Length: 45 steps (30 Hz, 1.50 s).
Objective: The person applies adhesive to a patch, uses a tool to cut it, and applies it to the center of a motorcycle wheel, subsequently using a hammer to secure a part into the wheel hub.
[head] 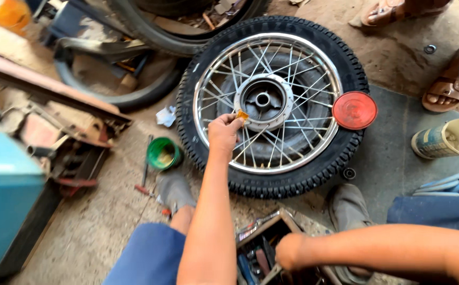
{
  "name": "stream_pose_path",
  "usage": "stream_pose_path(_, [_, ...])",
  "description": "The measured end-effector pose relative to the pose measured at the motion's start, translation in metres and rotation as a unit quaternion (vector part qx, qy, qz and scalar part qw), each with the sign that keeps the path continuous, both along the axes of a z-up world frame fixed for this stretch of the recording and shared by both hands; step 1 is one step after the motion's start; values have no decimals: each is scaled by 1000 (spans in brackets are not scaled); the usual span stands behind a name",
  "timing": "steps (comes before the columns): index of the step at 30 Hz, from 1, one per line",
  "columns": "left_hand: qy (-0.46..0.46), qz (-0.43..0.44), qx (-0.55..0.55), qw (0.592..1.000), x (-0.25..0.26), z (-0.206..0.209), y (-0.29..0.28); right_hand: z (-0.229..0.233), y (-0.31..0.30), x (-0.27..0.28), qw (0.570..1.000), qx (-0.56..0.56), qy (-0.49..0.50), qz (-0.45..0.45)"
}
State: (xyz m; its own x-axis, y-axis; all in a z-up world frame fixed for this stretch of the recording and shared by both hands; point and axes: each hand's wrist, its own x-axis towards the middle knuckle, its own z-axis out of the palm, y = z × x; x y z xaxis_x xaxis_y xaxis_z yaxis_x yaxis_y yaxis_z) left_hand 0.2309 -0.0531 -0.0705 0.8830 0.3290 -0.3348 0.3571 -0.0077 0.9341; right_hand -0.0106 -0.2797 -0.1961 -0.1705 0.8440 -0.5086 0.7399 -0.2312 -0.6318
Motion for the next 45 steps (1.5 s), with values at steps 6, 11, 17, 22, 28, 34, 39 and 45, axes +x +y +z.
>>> stream_pose_path(6, [-37,36,-125,991,-54,55,-22,44,-2,31,1000,0,21,11])
stream_pose_path(11, [-77,-1,-153,985,-77,93,-38,131,-19,152,907,107,-84,-398])
stream_pose_path(17, [-115,-126,-78,982,-77,116,-81,273,-47,222,740,350,131,-559])
stream_pose_path(22, [-139,-92,-60,984,-87,141,-109,295,-58,208,709,326,105,-617])
stream_pose_path(28, [-223,-55,-61,971,-86,139,-115,285,-55,201,641,385,189,-637])
stream_pose_path(34, [-212,-112,43,970,-90,138,-113,288,-57,204,693,399,153,-580])
stream_pose_path(39, [-226,-121,-15,966,-89,126,-108,288,-54,205,672,357,181,-624])
stream_pose_path(45, [-176,-31,-140,974,-91,118,-109,289,-44,194,704,363,62,-607])
